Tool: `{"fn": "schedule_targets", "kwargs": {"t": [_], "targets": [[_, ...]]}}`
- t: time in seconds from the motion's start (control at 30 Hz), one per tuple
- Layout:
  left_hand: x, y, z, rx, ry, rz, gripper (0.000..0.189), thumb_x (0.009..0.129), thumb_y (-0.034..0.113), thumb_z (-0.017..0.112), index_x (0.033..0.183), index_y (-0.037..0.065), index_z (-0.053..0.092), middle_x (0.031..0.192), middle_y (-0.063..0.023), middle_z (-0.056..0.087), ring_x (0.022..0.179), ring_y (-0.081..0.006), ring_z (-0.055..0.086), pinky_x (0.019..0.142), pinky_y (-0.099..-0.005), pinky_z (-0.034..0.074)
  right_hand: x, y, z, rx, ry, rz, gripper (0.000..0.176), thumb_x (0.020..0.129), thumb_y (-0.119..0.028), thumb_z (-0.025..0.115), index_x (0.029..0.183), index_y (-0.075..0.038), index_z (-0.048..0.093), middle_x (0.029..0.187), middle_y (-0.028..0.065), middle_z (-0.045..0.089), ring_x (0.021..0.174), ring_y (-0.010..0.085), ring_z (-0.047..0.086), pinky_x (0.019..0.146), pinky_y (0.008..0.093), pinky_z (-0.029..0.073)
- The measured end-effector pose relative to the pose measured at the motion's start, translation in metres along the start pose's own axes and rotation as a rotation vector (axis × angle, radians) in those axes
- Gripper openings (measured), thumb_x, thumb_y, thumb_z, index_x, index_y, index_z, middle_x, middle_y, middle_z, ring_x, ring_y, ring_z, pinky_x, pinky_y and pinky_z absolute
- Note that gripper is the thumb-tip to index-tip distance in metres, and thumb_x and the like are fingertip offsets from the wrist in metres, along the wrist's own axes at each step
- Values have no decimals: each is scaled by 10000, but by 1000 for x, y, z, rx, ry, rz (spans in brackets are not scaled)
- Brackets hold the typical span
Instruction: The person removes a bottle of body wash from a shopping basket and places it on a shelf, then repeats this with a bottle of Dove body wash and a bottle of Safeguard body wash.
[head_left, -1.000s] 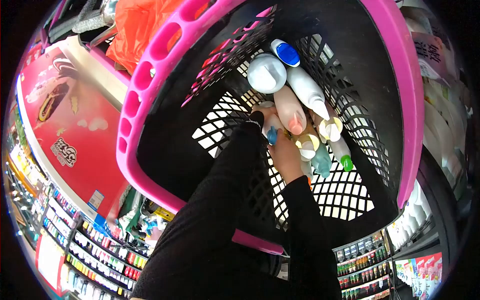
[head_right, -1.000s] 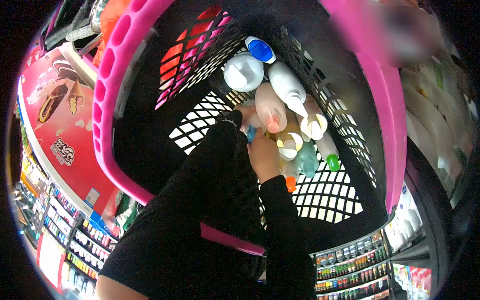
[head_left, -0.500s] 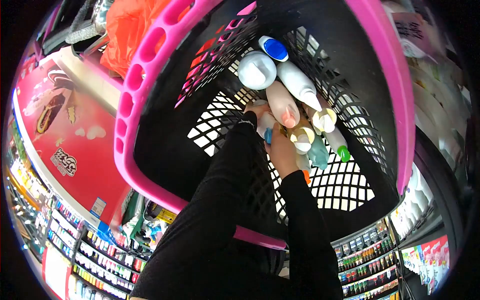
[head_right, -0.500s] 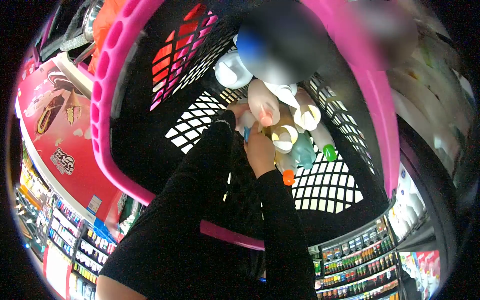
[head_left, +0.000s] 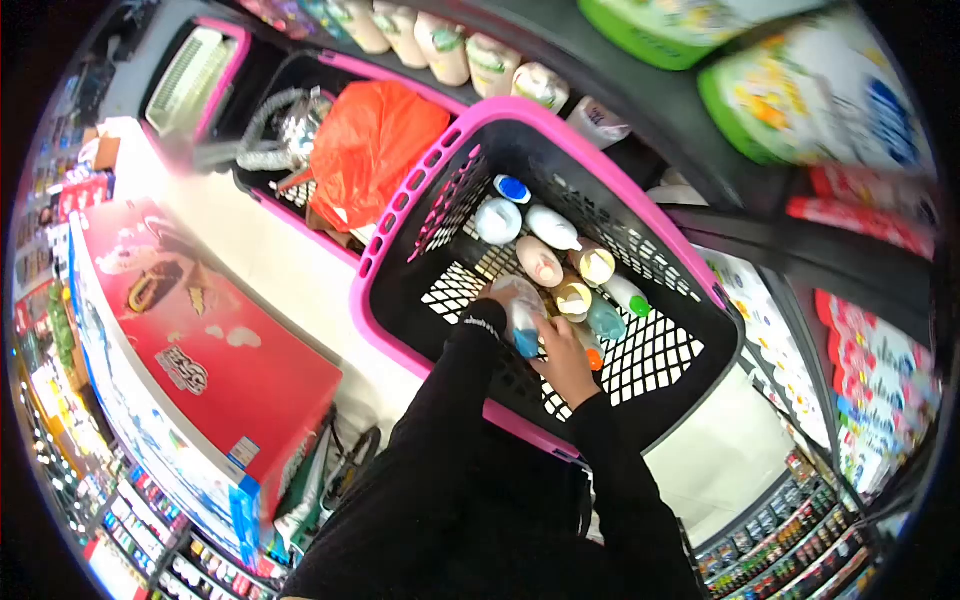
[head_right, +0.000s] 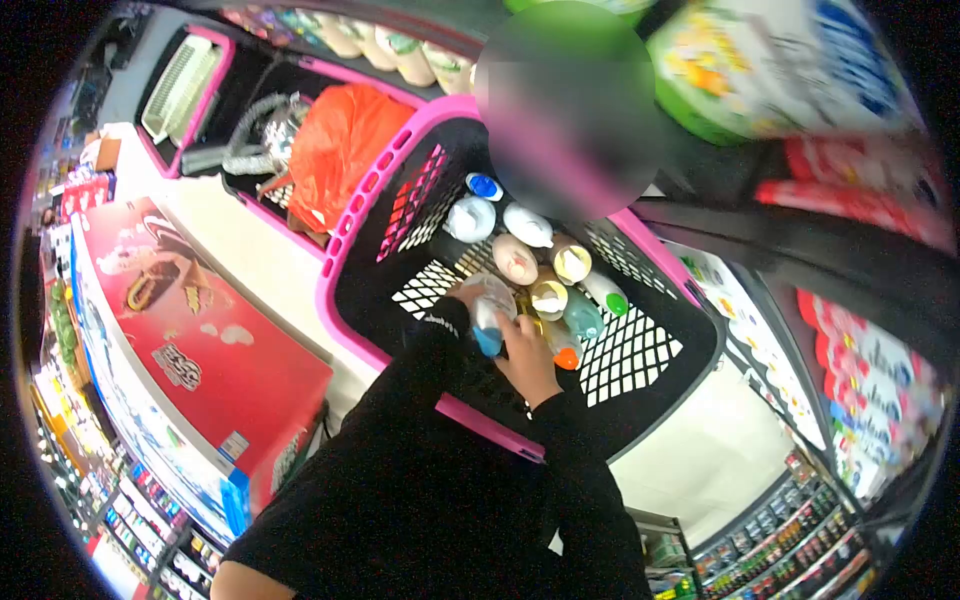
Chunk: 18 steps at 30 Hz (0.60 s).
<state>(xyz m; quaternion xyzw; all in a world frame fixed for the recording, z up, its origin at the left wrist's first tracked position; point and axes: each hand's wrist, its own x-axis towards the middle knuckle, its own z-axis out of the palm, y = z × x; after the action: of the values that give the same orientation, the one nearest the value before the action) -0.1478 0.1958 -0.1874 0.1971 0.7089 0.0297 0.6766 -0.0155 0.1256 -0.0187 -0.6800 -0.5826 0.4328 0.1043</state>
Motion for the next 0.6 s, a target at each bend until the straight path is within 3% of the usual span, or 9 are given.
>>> {"fn": "schedule_targets", "kwargs": {"t": [0.03,0.1,0.13,0.23,0.27,0.3,0.43,0.5,0.6], "targets": [[-14,0,-2,-144,-47,-6,492,739,309,625,1111,11,505,928,-149,607,789,-222,608,714,-348,488,-9,-2,-5,5,39,-5,682,604,-101,712,1213,-112,403,1059,167,457,962,344,485,752,408,432],[102,-76,-14,73,-212,43,635,674,278,687,1180,-12,437,1036,-191,563,844,-288,588,694,-369,498,-24,-2,-13,62,82,-109,756,581,-120,734,1248,-123,378,1158,183,433,1067,351,442,861,407,397],[14,-30,-13,-65,-251,82,616,662,247,701,1152,-30,450,1004,-177,576,820,-285,594,675,-361,503,-30,2,-13,84,59,-129,795,568,-137,747,1264,-129,365,1242,172,391,1139,339,397,934,401,349],[-108,20,-16,-319,-482,42,337,778,125,565,1070,-27,492,911,-160,602,720,-264,618,642,-354,521,-52,-5,-26,105,172,-213,737,574,-135,743,1227,-118,401,1249,132,408,1153,320,391,956,393,328],[-120,18,-17,-385,-596,-59,323,800,140,535,1076,-22,489,892,-158,606,720,-265,620,641,-358,523,-60,-11,-33,101,207,-231,686,574,-134,733,1190,-109,431,1252,132,410,1161,316,386,968,401,315],[-138,21,-19,-354,-722,-4,303,824,152,501,1083,-3,491,934,-144,599,795,-248,613,698,-347,514,-67,-16,-36,107,232,-235,686,574,-134,733,1190,-109,431,1252,132,410,1161,316,386,968,401,315],[-208,44,-13,-373,-826,-21,300,834,164,485,1087,3,491,951,-136,594,831,-241,603,723,-345,505,-89,-32,-68,29,381,-446,598,589,-161,709,1136,-91,479,1253,116,417,1167,287,390,976,414,305],[-241,63,-1,-404,-893,-51,299,841,172,475,1089,7,491,963,-131,591,855,-236,597,740,-343,500,-101,-46,-94,2,288,-549,588,585,-157,719,1122,-71,494,1242,103,440,1191,278,368,994,406,282],[-293,81,-5,-457,-1001,-88,298,851,185,459,1092,12,490,981,-123,586,891,-229,587,765,-341,491,-111,-59,-123,35,344,-589,645,547,-196,743,1128,-72,493,1199,94,480,1141,266,428,964,373,330]]}}
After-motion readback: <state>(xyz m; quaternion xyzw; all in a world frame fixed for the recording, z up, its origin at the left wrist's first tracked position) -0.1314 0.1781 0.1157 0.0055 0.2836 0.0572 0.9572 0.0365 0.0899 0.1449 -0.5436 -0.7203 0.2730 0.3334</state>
